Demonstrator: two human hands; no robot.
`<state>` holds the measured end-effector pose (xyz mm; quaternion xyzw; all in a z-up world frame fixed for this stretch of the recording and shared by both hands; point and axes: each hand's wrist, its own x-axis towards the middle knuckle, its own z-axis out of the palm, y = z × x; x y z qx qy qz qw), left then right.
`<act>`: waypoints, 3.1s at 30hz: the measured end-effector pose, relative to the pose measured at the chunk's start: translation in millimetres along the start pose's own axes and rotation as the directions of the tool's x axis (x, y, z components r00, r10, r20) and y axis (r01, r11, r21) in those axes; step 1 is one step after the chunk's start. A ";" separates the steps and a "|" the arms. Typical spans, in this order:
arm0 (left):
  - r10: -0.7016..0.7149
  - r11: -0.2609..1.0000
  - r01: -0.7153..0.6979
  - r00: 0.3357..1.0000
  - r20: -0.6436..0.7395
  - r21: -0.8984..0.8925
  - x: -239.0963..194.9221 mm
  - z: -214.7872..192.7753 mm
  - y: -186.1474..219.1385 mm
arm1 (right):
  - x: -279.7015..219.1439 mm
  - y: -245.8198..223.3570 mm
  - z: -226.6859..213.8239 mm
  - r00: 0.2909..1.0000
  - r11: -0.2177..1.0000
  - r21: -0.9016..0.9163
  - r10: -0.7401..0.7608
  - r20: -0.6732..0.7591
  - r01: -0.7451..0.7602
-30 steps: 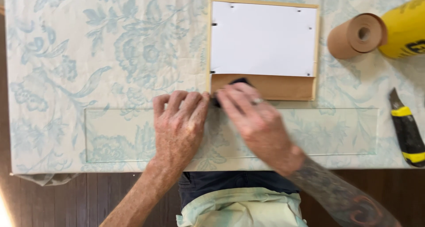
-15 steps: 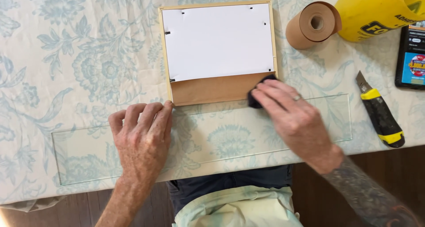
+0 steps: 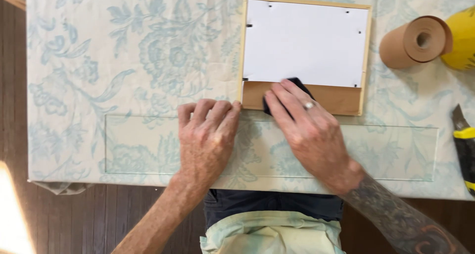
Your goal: Applying adhesive tape to the back of a wooden picture frame to seal it.
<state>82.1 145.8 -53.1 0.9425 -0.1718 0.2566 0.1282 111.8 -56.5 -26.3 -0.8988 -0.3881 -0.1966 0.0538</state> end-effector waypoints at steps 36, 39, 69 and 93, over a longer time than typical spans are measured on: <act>0.036 0.992 -0.037 0.999 0.003 0.124 0.9 -0.9 4.1 | -15.4 13.8 17.5 0.984 0.990 0.004 0.136 0.114 -0.138; 0.037 0.994 -0.039 0.999 0.021 0.103 0.8 -1.0 4.4 | -44.3 36.1 6.6 0.977 0.985 -0.029 0.170 0.129 -0.168; 0.052 0.986 -0.052 0.999 0.006 0.161 -0.5 1.4 3.0 | -69.6 60.0 -12.5 0.972 0.975 -0.009 0.220 0.080 -0.220; 0.044 0.989 -0.044 0.999 -0.001 0.141 -0.6 1.3 2.9 | -53.4 23.3 3.4 0.981 0.985 0.102 0.125 0.150 -0.141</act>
